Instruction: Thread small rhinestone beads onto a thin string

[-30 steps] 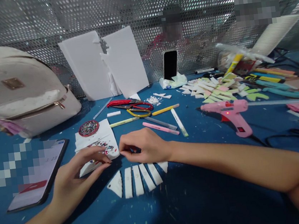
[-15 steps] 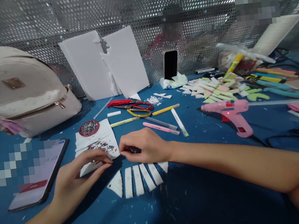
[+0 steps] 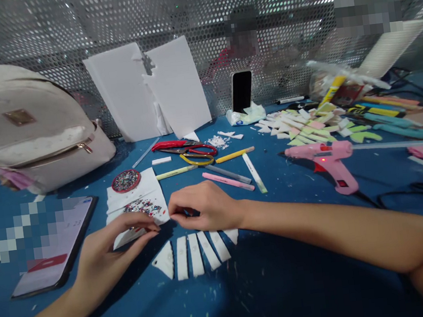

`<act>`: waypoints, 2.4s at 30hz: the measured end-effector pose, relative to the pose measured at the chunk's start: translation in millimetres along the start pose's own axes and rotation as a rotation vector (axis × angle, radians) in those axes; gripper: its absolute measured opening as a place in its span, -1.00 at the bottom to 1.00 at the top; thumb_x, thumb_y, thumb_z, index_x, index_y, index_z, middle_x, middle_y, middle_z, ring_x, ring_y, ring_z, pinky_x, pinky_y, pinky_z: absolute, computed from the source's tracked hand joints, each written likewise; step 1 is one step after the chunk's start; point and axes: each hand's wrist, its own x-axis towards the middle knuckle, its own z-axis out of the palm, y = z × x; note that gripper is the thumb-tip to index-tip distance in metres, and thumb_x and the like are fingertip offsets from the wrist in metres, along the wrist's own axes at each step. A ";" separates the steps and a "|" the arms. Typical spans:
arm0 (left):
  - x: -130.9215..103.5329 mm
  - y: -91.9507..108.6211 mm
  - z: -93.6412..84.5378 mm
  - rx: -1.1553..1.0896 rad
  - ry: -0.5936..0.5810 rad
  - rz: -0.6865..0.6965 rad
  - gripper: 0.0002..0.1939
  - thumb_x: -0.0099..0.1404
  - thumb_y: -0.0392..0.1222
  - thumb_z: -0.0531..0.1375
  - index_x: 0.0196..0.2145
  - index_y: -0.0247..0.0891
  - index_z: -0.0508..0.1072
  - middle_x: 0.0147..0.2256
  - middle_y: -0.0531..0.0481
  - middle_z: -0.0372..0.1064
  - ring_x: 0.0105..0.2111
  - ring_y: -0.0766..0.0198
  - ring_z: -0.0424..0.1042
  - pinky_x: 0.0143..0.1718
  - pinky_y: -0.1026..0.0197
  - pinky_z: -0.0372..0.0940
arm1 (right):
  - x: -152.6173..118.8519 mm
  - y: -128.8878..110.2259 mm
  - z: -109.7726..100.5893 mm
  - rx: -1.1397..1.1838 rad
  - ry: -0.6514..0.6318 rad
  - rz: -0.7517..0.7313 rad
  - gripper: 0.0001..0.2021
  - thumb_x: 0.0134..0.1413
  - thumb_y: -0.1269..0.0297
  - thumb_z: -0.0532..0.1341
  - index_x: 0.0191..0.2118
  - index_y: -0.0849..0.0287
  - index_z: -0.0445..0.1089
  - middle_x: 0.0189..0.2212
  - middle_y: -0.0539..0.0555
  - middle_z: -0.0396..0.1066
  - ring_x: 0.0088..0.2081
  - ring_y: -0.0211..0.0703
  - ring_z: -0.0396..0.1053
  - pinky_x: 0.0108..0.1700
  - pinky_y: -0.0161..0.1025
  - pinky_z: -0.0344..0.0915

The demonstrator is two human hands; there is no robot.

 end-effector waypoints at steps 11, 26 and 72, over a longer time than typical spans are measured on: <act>0.6 -2.0 2.9 -0.046 -0.049 -0.002 -0.89 0.30 -0.37 0.28 -0.25 -0.22 0.48 -0.32 0.08 0.54 -0.32 0.36 0.54 -0.22 0.35 0.41 | -0.1 0.9 1.5 -0.089 -0.001 -0.063 -0.89 0.19 0.50 0.14 -0.27 0.22 0.41 -0.45 0.00 0.42 -0.44 -0.29 0.30 -0.36 -0.33 0.19; 7.3 -0.1 3.9 -0.148 -0.072 -0.156 -0.93 0.28 -0.35 0.28 -0.35 -0.21 0.50 -0.36 0.06 0.55 -0.33 0.31 0.53 -0.26 0.32 0.42 | -0.6 0.8 1.6 -0.266 -0.040 -0.135 -0.85 0.27 0.44 0.10 -0.26 0.18 0.42 -0.43 0.00 0.46 -0.41 -0.26 0.36 -0.37 -0.31 0.18; -1.1 20.3 19.4 -0.245 -0.114 -0.337 -0.89 0.25 -0.32 0.22 -0.39 -0.21 0.34 -0.47 0.11 0.38 -0.48 0.34 0.37 -0.44 0.32 0.29 | -0.3 -0.5 -2.9 -0.269 -0.212 -0.333 -0.84 0.36 0.28 0.09 -0.14 0.18 0.40 -0.33 0.01 0.46 -0.35 -0.29 0.39 -0.39 -0.29 0.11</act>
